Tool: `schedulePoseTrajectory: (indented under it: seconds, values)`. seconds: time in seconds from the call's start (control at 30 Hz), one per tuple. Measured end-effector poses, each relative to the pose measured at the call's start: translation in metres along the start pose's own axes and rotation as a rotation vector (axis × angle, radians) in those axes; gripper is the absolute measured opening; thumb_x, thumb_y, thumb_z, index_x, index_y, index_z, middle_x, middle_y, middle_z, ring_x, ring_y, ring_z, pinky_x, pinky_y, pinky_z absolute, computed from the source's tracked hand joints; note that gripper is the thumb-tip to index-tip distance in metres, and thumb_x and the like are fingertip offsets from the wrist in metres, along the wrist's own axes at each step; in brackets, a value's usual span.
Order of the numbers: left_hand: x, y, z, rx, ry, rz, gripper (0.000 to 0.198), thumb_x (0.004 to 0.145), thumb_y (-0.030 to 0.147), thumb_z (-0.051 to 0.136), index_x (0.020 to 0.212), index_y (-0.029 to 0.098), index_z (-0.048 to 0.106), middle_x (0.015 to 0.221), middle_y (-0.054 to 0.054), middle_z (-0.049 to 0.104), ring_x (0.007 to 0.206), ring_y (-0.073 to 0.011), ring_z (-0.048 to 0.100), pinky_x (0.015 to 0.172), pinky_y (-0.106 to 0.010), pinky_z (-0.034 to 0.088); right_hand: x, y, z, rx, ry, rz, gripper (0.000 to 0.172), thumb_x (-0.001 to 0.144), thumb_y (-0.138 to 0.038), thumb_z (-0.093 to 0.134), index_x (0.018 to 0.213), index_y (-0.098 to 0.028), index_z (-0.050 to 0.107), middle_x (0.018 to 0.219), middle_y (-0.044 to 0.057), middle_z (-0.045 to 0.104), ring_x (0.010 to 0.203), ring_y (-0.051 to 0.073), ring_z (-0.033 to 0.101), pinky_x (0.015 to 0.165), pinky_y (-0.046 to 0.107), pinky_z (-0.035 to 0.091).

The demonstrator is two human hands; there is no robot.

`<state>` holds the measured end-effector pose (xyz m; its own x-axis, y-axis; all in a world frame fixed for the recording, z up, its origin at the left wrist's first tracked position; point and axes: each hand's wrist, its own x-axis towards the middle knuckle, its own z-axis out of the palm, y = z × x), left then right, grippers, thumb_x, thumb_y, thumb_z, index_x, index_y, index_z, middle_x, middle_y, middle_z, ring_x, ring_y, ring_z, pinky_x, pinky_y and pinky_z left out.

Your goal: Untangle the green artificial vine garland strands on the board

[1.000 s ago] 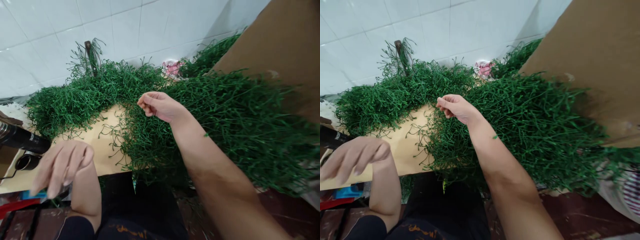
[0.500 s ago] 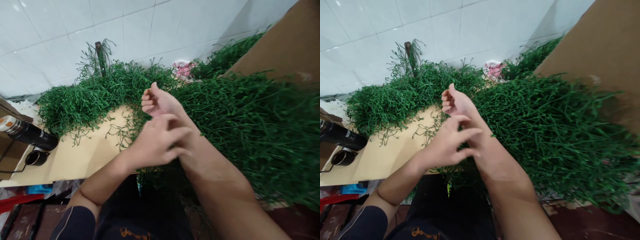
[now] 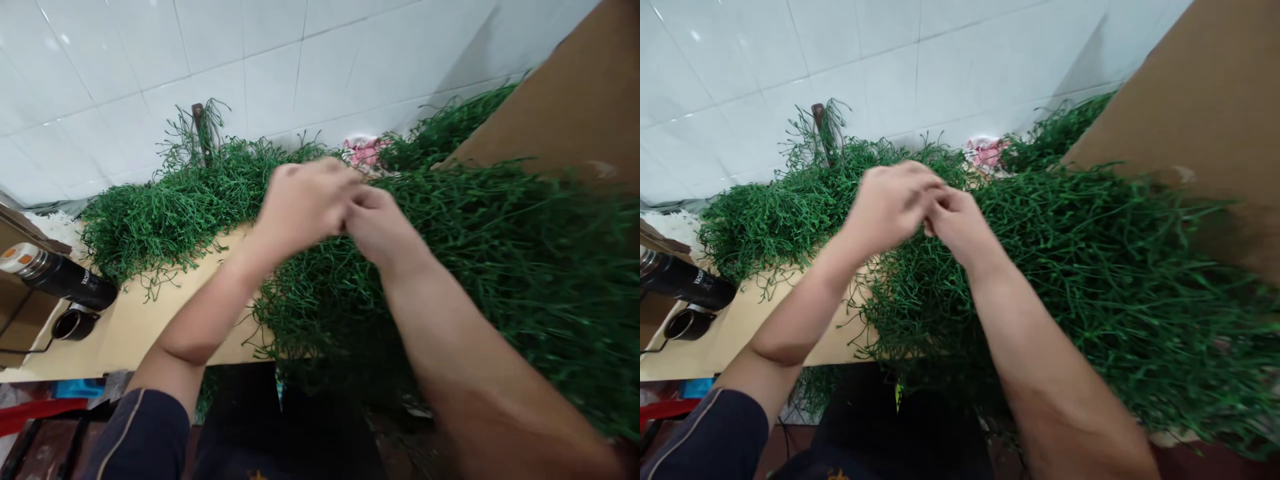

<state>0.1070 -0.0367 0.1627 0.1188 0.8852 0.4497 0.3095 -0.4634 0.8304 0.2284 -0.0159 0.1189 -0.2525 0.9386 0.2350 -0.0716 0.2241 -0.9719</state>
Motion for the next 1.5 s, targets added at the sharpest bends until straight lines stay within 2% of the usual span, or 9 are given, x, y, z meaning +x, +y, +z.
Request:
schedulePoseTrajectory:
  seconds: [0.17, 0.27, 0.43, 0.63, 0.73, 0.83, 1.03, 1.27, 1.5]
  values:
    - [0.012, -0.093, -0.153, 0.619, 0.455, -0.045, 0.036, 0.064, 0.040, 0.074, 0.089, 0.017, 0.060, 0.125, -0.014, 0.051, 0.134, -0.0344, 0.026, 0.103, -0.049, 0.031, -0.012, -0.025, -0.045, 0.281, 0.233, 0.041, 0.025, 0.073, -0.031, 0.068, 0.054, -0.021, 0.054, 0.054, -0.002, 0.038, 0.043, 0.004, 0.032, 0.037, 0.023, 0.021]
    - [-0.003, -0.139, -0.207, 0.727, 0.586, -0.230, 0.039, 0.068, 0.043, 0.068, 0.078, 0.007, 0.058, 0.117, -0.019, 0.051, 0.134, -0.0371, 0.024, 0.104, -0.051, 0.022, -0.012, -0.033, -0.072, 0.357, 0.241, 0.023, 0.034, 0.076, -0.039, 0.063, 0.052, -0.023, 0.046, 0.054, -0.003, 0.023, 0.044, 0.005, 0.019, 0.041, 0.029, 0.011]
    - [-0.025, -0.140, -0.224, 0.817, 0.581, -0.294, 0.018, 0.058, 0.017, 0.069, 0.067, 0.018, 0.053, 0.090, -0.006, 0.061, 0.100, -0.0270, 0.056, 0.087, -0.041, 0.042, -0.014, -0.038, -0.083, 0.285, 0.258, -0.045, 0.035, 0.064, -0.046, 0.072, 0.050, -0.028, 0.046, 0.058, -0.003, 0.014, 0.050, 0.011, 0.008, 0.047, 0.034, 0.007]
    - [-0.001, -0.081, -0.249, 0.444, 0.805, -0.096, 0.022, 0.072, -0.001, 0.046, 0.085, 0.015, 0.052, 0.082, 0.000, 0.058, 0.065, -0.0089, 0.057, 0.067, -0.027, 0.048, -0.011, -0.047, -0.034, 0.431, 0.273, 0.020, 0.032, 0.081, -0.030, 0.060, 0.051, -0.022, 0.050, 0.061, 0.000, 0.027, 0.048, 0.007, 0.021, 0.043, 0.028, 0.015]
    - [-0.006, -0.052, -0.240, 0.405, 0.705, 0.036, 0.027, 0.076, 0.004, 0.053, 0.100, 0.018, 0.050, 0.091, 0.001, 0.060, 0.074, -0.0080, 0.057, 0.073, -0.026, 0.049, -0.009, -0.046, -0.004, 0.361, 0.186, -0.015, 0.027, 0.083, -0.028, 0.058, 0.057, -0.020, 0.054, 0.061, 0.001, 0.039, 0.048, 0.006, 0.033, 0.041, 0.023, 0.022]
    - [-0.036, -0.041, -0.198, 0.469, 0.434, 0.102, 0.040, 0.074, 0.014, 0.062, 0.112, 0.018, 0.050, 0.106, -0.004, 0.061, 0.092, -0.0155, 0.059, 0.084, -0.032, 0.050, -0.008, -0.033, 0.031, 0.219, -0.042, 0.018, 0.031, 0.081, -0.045, 0.058, 0.067, -0.017, 0.059, 0.065, 0.001, 0.050, 0.052, 0.006, 0.043, 0.045, 0.022, 0.034]
    - [-0.111, -0.077, -0.102, 0.512, -0.084, 0.055, 0.071, 0.071, 0.024, 0.063, 0.135, 0.017, 0.036, 0.144, -0.016, 0.039, 0.134, -0.0300, 0.035, 0.112, -0.048, 0.028, -0.010, 0.012, 0.102, -0.115, -0.317, 0.122, 0.028, 0.073, -0.036, 0.068, 0.067, -0.015, 0.051, 0.061, -0.003, 0.046, 0.057, 0.005, 0.039, 0.051, 0.021, 0.031]
    - [-0.134, -0.096, -0.098, 0.130, 0.022, -0.017, 0.065, 0.083, 0.033, 0.052, 0.141, 0.026, 0.026, 0.149, -0.015, 0.032, 0.123, -0.0237, 0.051, 0.104, -0.042, 0.040, -0.015, 0.026, 0.111, 0.022, -0.301, 0.320, 0.012, 0.077, -0.005, 0.057, 0.072, -0.014, 0.050, 0.056, -0.007, 0.047, 0.050, 0.004, 0.039, 0.052, 0.020, 0.031]
    - [-0.134, -0.087, -0.093, 0.036, 0.160, -0.112, 0.054, 0.074, 0.032, 0.066, 0.124, 0.021, 0.048, 0.126, -0.013, 0.058, 0.088, -0.0149, 0.067, 0.084, -0.029, 0.052, -0.019, 0.021, 0.115, -0.040, -0.378, 0.241, 0.025, 0.082, -0.020, 0.057, 0.061, -0.016, 0.045, 0.052, -0.007, 0.038, 0.051, 0.005, 0.035, 0.053, 0.022, 0.030]
